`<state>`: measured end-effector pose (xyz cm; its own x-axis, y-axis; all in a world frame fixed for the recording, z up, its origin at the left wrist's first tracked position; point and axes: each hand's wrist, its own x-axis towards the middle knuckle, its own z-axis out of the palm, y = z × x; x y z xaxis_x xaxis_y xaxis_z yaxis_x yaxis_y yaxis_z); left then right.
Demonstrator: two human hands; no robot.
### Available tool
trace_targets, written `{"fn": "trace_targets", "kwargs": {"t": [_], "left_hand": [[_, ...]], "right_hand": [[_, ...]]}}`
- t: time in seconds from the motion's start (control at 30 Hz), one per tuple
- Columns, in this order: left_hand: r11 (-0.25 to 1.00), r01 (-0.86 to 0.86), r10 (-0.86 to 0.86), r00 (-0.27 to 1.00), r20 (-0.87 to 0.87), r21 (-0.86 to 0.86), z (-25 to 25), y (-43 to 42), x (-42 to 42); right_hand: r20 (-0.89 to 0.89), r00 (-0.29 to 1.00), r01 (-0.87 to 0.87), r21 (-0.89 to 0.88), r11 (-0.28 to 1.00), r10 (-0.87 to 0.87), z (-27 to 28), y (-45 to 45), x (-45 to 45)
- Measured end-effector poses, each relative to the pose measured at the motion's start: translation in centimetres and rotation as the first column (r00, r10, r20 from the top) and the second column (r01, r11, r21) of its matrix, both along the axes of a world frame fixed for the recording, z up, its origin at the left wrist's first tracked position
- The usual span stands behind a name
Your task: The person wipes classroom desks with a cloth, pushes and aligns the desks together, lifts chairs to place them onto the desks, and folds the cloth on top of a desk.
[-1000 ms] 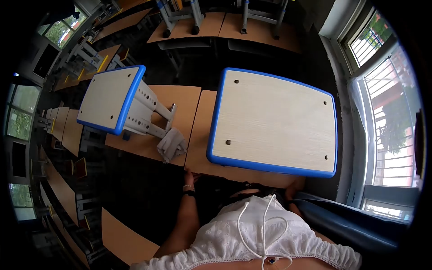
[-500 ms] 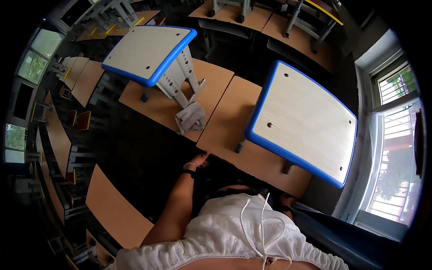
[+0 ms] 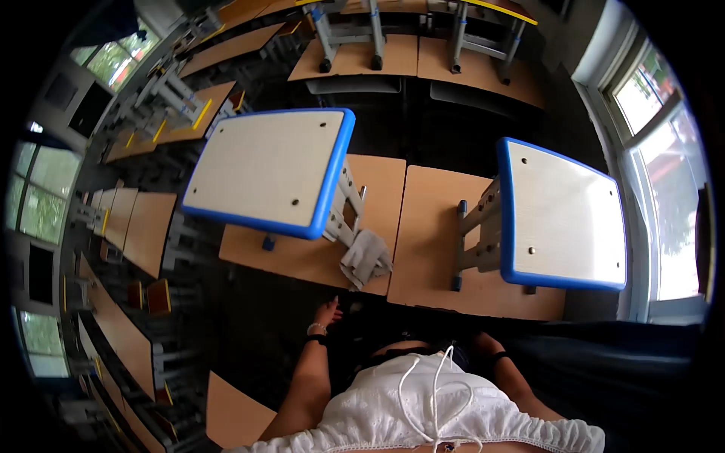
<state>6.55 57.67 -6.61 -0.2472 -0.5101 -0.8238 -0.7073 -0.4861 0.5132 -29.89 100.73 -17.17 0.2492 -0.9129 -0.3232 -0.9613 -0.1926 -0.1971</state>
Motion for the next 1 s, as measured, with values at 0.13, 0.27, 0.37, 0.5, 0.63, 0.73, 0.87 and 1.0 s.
{"fn": "trace_targets", "kwargs": {"t": [0.13, 0.27, 0.37, 0.5, 0.63, 0.73, 0.87, 1.0], "left_hand": [[0.977, -0.003, 0.002, 1.000, 0.005, 0.211, -1.0, -5.8, 6.4], [0.972, -0.141, 0.158, 0.984, -0.076, 0.190, -1.1, -11.8, 11.0], [0.862, -0.347, 0.461, 0.840, -0.287, 0.370, 0.3, -14.5, 12.1], [0.753, -0.436, 0.631, 0.690, -0.354, 0.493, -1.2, -16.7, 9.5], [0.764, -0.416, 0.631, 0.641, -0.437, 0.494, -4.8, -18.1, 7.1], [0.733, -0.518, 0.672, 0.653, -0.348, 0.441, -3.6, -17.4, 6.0], [0.781, -0.443, 0.606, 0.707, -0.365, 0.439, -3.9, -18.0, 6.1], [0.785, -0.470, 0.601, 0.736, -0.312, 0.404, -2.5, -17.9, 5.5]], "right_hand": [[0.156, 0.808, 0.495, 0.341, 0.799, -0.568, 10.1, -14.9, 7.8], [0.481, 0.407, 0.652, 0.443, 0.616, -0.776, 10.5, -25.9, 14.8], [0.524, -0.205, 0.600, 0.735, 0.316, -0.827, 11.3, -30.7, 18.3], [0.429, -0.760, 0.298, 0.898, 0.325, -0.488, 6.1, -33.7, 19.0], [0.149, -0.987, 0.159, 0.969, 0.188, 0.063, 7.4, -35.5, 20.8], [0.255, -0.963, 0.266, 0.952, 0.155, 0.087, 9.2, -35.2, 21.7], [0.177, -0.982, 0.186, 0.960, 0.210, 0.060, 10.9, -35.0, 21.1], [0.200, -0.978, 0.209, 0.957, 0.201, 0.065, 11.2, -35.1, 21.5]]}}
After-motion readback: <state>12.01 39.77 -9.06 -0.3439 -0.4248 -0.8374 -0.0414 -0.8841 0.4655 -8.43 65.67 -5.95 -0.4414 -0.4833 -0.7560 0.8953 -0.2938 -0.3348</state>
